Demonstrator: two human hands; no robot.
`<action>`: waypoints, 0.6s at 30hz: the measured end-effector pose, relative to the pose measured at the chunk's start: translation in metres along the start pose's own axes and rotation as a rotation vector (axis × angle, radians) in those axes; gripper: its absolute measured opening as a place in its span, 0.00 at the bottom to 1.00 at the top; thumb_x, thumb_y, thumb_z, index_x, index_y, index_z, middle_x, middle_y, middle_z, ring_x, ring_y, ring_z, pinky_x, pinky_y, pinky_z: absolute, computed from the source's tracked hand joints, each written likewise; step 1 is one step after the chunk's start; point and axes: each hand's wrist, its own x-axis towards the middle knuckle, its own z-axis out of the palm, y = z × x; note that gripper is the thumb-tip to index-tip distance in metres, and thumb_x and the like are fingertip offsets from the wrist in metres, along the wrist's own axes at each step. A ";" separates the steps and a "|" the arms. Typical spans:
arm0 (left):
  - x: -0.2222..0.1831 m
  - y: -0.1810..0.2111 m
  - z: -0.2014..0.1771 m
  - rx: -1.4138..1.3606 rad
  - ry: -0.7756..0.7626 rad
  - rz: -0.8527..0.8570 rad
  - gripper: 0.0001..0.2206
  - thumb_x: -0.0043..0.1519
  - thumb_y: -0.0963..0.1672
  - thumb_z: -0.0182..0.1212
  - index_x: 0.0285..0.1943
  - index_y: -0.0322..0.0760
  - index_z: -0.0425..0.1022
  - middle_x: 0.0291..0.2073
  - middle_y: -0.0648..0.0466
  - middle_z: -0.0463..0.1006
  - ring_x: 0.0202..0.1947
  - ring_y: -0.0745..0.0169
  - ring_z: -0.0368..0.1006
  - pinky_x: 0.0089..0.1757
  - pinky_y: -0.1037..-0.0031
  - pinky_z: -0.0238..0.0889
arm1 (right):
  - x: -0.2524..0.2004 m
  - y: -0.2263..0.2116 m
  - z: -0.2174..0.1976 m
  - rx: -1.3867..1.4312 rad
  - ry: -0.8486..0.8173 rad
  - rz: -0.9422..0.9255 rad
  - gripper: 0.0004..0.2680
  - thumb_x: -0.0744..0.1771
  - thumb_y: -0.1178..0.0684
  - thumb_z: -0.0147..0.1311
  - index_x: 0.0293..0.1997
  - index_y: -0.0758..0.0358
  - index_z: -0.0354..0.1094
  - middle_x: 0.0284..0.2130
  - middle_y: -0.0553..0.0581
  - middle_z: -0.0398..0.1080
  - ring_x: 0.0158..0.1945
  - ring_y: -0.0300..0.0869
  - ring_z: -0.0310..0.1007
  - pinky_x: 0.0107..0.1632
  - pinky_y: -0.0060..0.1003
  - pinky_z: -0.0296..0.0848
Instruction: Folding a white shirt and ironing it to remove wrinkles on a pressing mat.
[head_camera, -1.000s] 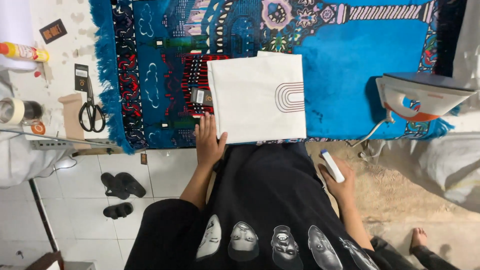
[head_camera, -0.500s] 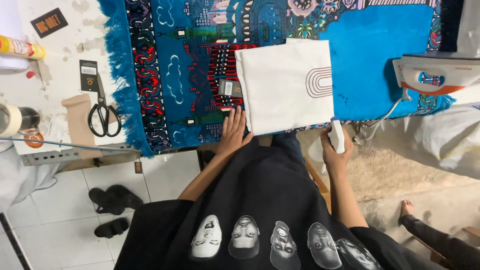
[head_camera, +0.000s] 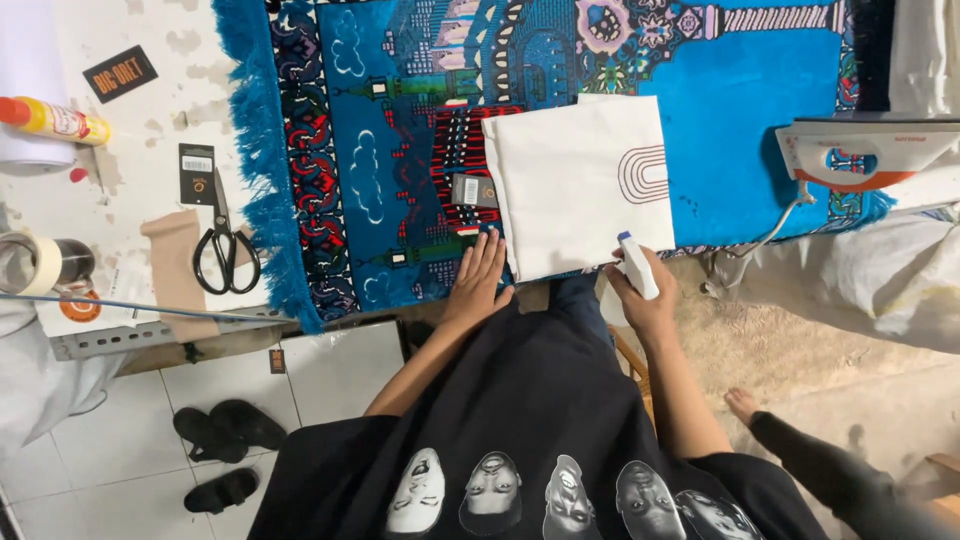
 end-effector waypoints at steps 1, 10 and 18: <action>0.001 -0.001 -0.001 0.001 0.002 0.000 0.42 0.63 0.50 0.57 0.83 0.35 0.35 0.81 0.45 0.29 0.79 0.45 0.24 0.70 0.54 0.23 | -0.003 -0.002 0.000 0.001 0.001 -0.002 0.10 0.62 0.60 0.70 0.43 0.55 0.77 0.38 0.57 0.78 0.48 0.51 0.78 0.53 0.45 0.69; -0.001 -0.008 0.005 0.037 -0.020 0.008 0.41 0.64 0.50 0.55 0.83 0.38 0.34 0.81 0.48 0.30 0.79 0.50 0.25 0.71 0.58 0.23 | -0.053 0.025 -0.023 -0.078 -0.255 0.036 0.07 0.61 0.58 0.69 0.39 0.59 0.79 0.38 0.59 0.80 0.49 0.59 0.77 0.56 0.52 0.70; 0.003 -0.004 0.011 0.062 -0.087 -0.065 0.42 0.65 0.53 0.53 0.82 0.35 0.32 0.81 0.45 0.28 0.79 0.48 0.23 0.70 0.56 0.18 | -0.062 0.051 -0.062 0.007 0.096 0.350 0.07 0.62 0.59 0.68 0.40 0.60 0.76 0.37 0.58 0.77 0.47 0.45 0.75 0.52 0.42 0.69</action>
